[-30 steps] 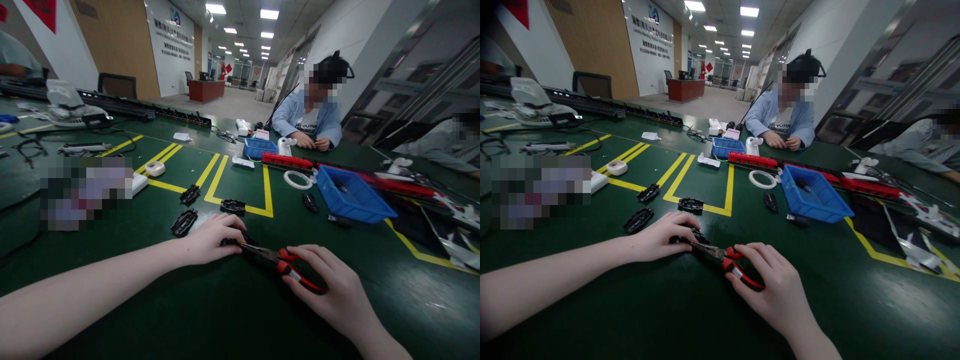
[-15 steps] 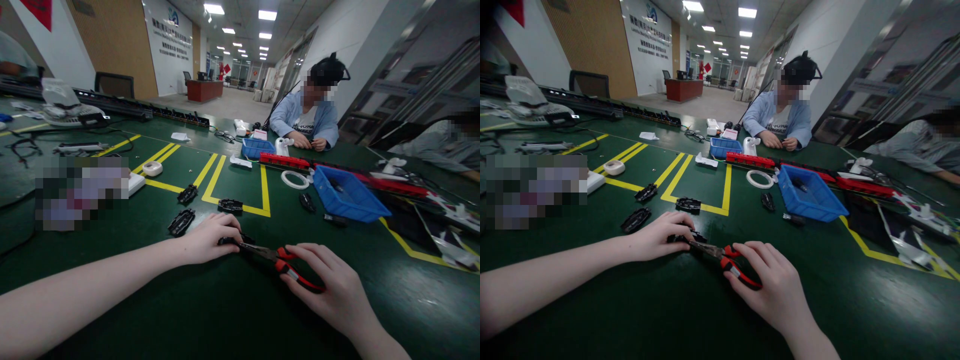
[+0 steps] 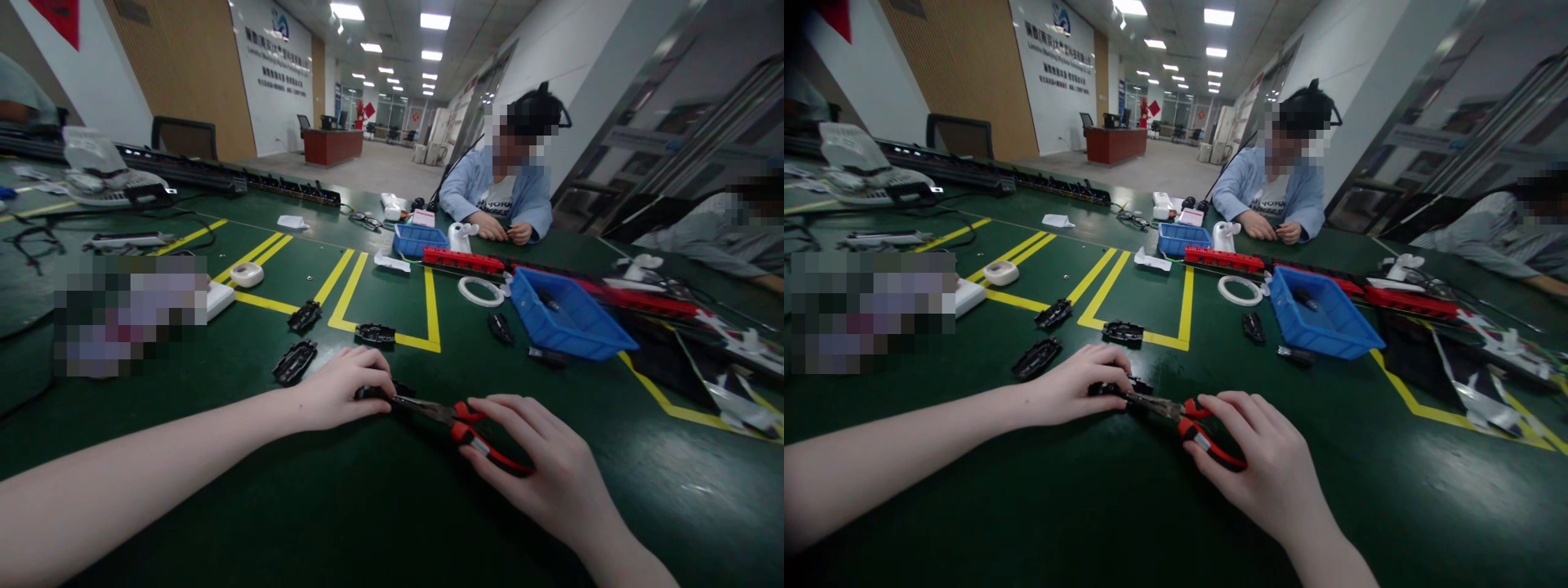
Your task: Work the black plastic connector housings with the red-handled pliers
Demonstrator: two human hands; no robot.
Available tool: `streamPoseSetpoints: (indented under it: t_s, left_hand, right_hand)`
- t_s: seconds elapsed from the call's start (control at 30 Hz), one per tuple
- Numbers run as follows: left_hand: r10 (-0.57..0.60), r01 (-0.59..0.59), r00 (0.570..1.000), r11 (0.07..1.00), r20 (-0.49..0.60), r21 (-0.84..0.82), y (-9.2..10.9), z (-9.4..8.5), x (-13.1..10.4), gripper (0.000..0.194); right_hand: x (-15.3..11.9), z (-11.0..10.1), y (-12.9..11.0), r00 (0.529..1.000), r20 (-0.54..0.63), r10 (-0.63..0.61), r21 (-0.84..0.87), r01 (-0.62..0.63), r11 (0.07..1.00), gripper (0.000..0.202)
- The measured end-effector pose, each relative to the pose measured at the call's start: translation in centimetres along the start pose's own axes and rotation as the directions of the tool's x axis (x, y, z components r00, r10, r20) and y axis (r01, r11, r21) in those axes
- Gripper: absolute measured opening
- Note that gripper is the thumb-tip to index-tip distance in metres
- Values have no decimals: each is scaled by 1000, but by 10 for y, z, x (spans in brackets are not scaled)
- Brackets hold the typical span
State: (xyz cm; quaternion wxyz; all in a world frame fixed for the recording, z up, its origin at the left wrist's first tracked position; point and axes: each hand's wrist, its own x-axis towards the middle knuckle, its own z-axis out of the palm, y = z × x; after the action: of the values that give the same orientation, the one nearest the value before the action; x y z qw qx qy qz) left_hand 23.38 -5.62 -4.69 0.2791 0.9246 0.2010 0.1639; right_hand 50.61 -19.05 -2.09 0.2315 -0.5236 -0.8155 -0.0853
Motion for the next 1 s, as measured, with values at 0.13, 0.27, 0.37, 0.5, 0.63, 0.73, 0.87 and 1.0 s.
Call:
streamPoseSetpoints:
  t_s: [0.13,0.27,0.37,0.5,0.63,0.73,0.87,1.0]
  left_hand:
    - [6,-6,1000,1000,-6,6,-1,1,0,13]
    - [8,-8,1000,1000,1,6,-1,0,0,13]
    - [-2,2,1000,1000,6,6,0,-1,1,12]
    - [0,-1,1000,1000,1,10,1,0,1,13]
    - [1,-1,1000,1000,-8,9,3,-2,0,14]
    - [-9,9,1000,1000,-18,4,7,-4,-1,13]
    - [-1,1,1000,1000,-22,2,6,-3,-1,12]
    - [2,-2,1000,1000,-25,2,4,-1,0,11]
  right_hand:
    - [0,0,0,1000,-3,10,5,-10,1000,36]
    - [0,3,-1,1000,2,23,15,-23,1000,36]
    - [0,5,-2,1000,-1,25,24,-25,999,35]
    - [0,5,-1,1000,-2,23,12,-23,1000,34]
    - [0,2,1,1000,-14,14,-2,-14,1000,35]
    - [1,1,2,1000,-19,7,-4,-7,1000,34]
    - [1,3,1,1000,-15,-6,-9,6,1000,34]
    - [-1,7,0,1000,-5,7,12,-7,1000,37]
